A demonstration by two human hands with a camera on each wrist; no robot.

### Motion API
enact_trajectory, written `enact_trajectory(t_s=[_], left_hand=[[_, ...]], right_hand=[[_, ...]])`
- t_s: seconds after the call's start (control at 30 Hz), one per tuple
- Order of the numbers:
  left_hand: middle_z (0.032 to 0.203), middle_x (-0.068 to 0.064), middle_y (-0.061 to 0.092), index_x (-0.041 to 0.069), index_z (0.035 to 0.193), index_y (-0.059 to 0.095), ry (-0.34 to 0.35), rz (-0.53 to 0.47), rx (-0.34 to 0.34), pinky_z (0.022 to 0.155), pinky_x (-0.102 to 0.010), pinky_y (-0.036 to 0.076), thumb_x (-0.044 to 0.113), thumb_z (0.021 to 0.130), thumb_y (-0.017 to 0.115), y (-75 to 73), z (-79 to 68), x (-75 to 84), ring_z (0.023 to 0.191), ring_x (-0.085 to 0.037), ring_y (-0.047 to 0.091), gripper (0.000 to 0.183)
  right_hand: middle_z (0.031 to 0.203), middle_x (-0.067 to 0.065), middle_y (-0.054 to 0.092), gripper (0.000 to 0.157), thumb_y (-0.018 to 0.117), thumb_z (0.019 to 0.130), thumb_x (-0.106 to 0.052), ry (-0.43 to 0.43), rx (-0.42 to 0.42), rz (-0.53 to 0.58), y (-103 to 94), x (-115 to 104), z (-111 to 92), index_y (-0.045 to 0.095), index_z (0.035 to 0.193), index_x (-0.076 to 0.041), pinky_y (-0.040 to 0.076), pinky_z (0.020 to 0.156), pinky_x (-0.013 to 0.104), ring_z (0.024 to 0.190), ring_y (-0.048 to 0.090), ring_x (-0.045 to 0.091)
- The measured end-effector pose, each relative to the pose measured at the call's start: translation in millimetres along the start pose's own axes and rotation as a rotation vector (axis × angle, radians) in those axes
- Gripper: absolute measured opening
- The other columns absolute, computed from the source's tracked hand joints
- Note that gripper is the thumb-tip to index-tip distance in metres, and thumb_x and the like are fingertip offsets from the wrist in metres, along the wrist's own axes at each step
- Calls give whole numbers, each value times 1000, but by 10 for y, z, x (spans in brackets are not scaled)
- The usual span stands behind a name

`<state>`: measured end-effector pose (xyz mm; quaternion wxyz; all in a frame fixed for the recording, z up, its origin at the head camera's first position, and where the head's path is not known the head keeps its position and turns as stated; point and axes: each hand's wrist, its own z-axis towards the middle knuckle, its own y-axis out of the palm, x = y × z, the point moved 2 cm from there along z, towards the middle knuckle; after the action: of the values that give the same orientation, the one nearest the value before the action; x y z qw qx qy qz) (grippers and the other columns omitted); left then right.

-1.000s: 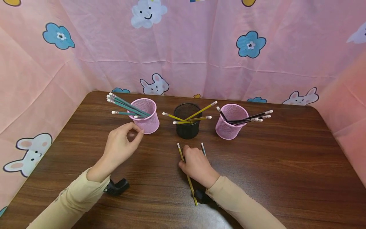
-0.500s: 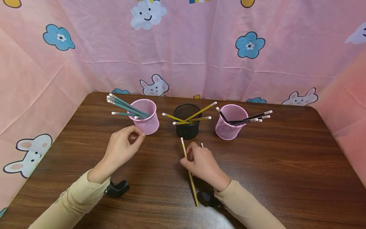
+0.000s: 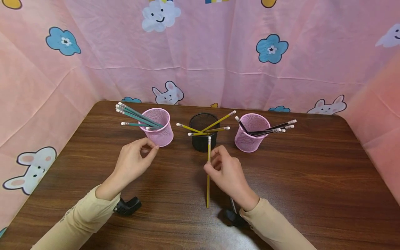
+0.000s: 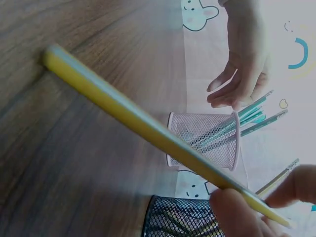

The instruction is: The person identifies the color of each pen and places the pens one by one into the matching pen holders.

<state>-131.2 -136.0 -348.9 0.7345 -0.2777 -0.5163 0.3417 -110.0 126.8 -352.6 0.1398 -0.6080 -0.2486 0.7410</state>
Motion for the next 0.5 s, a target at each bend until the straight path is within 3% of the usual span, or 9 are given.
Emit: enact_trajectory(t_s=[0.17, 0.5], left_hand=[[84, -8, 70, 10, 80, 66, 0, -8, -8, 73, -43, 52, 17, 85, 67, 6, -8, -1, 81, -27, 68, 9], [84, -8, 70, 11, 78, 67, -7, -12, -32, 73, -43, 52, 17, 86, 66, 21, -24, -13, 81, -27, 68, 9]], right_hand=[[71, 5, 68, 26, 64, 77, 5, -108, 160, 41, -61, -43, -10, 53, 99, -2, 52, 56, 22, 60, 64, 6], [78, 19, 69, 26, 64, 81, 10, -318, 382, 245, -189, -133, -8, 51, 103, 8, 53, 59, 17, 66, 67, 5]])
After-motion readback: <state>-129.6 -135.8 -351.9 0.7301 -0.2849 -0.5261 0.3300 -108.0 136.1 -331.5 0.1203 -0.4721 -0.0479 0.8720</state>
